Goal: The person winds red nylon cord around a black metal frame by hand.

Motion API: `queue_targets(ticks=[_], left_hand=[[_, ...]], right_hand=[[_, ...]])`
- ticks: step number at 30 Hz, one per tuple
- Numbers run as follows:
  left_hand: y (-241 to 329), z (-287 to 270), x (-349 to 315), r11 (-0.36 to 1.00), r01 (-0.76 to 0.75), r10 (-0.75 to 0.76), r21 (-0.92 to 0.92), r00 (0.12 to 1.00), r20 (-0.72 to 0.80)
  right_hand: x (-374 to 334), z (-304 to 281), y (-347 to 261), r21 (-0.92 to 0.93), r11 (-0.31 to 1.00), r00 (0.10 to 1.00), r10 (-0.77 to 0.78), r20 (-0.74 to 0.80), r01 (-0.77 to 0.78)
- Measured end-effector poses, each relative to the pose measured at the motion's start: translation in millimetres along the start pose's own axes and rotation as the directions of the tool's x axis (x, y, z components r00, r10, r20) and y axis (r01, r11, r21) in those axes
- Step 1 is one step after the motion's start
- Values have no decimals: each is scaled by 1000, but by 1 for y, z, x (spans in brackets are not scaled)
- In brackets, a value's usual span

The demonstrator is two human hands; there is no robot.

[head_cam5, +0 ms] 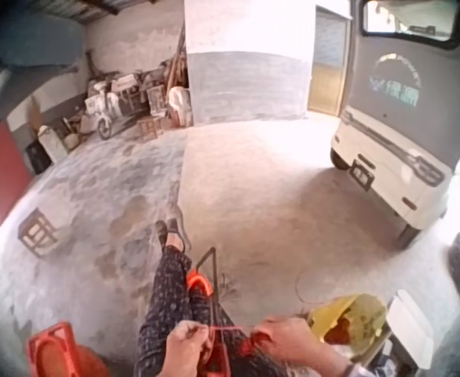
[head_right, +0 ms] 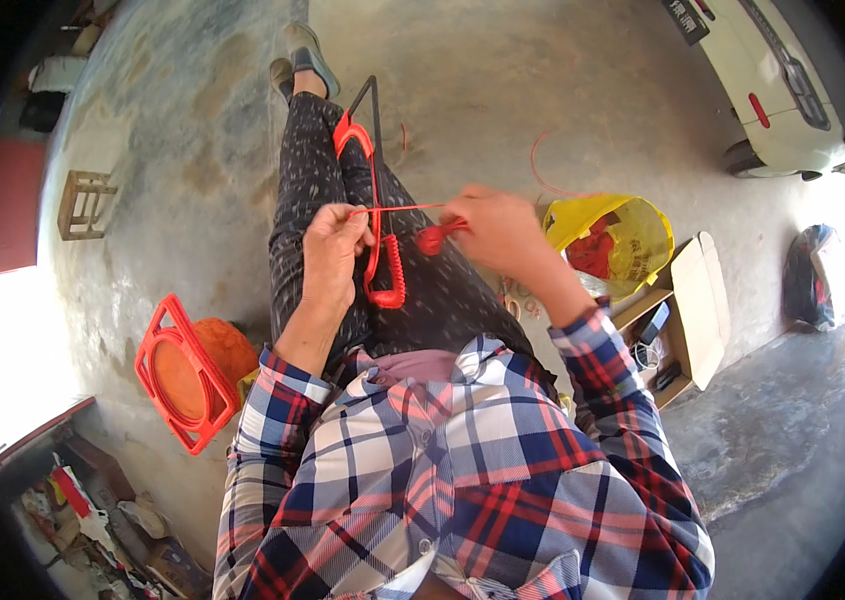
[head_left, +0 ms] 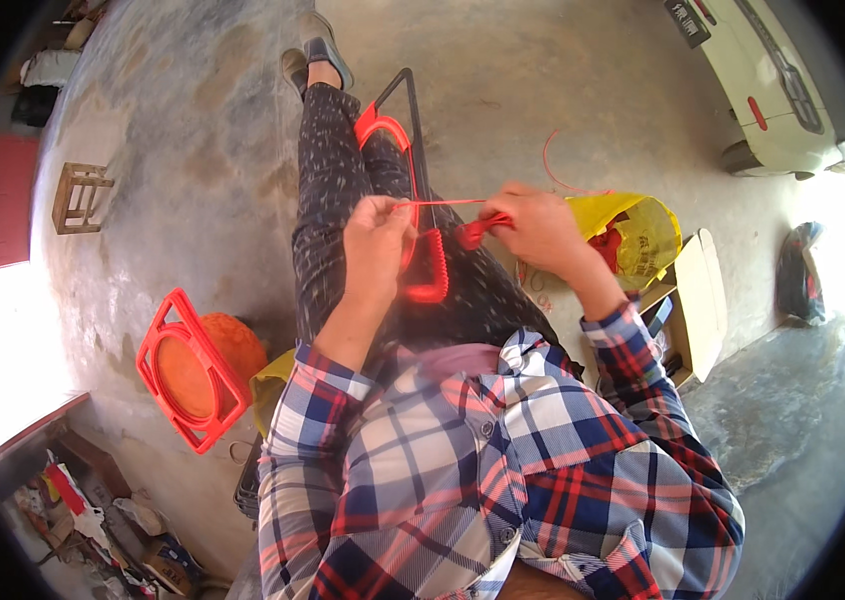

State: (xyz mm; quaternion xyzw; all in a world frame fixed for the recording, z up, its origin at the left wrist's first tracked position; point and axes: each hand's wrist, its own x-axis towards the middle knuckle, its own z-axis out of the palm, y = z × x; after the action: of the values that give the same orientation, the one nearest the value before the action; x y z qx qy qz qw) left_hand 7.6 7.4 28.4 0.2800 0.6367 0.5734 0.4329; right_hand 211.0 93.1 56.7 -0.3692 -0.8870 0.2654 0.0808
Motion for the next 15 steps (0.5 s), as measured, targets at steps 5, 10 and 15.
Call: queue_targets(ticks=[5, 10, 15], left_hand=[[-26, -1, -9, 951, 281, -290, 129, 955, 61], [10, -8, -4, 985, -16, 13, 174, 1000, 20], [51, 17, -16, 944, 256, -222, -206, 959, 175]], right_hand=[[24, 62, -13, 446, 890, 995, 70, 65, -92], [15, 39, -21, 739, 673, 974, 186, -129, -31], [10, 22, -34, 489, 831, 922, -69, -381, 264]])
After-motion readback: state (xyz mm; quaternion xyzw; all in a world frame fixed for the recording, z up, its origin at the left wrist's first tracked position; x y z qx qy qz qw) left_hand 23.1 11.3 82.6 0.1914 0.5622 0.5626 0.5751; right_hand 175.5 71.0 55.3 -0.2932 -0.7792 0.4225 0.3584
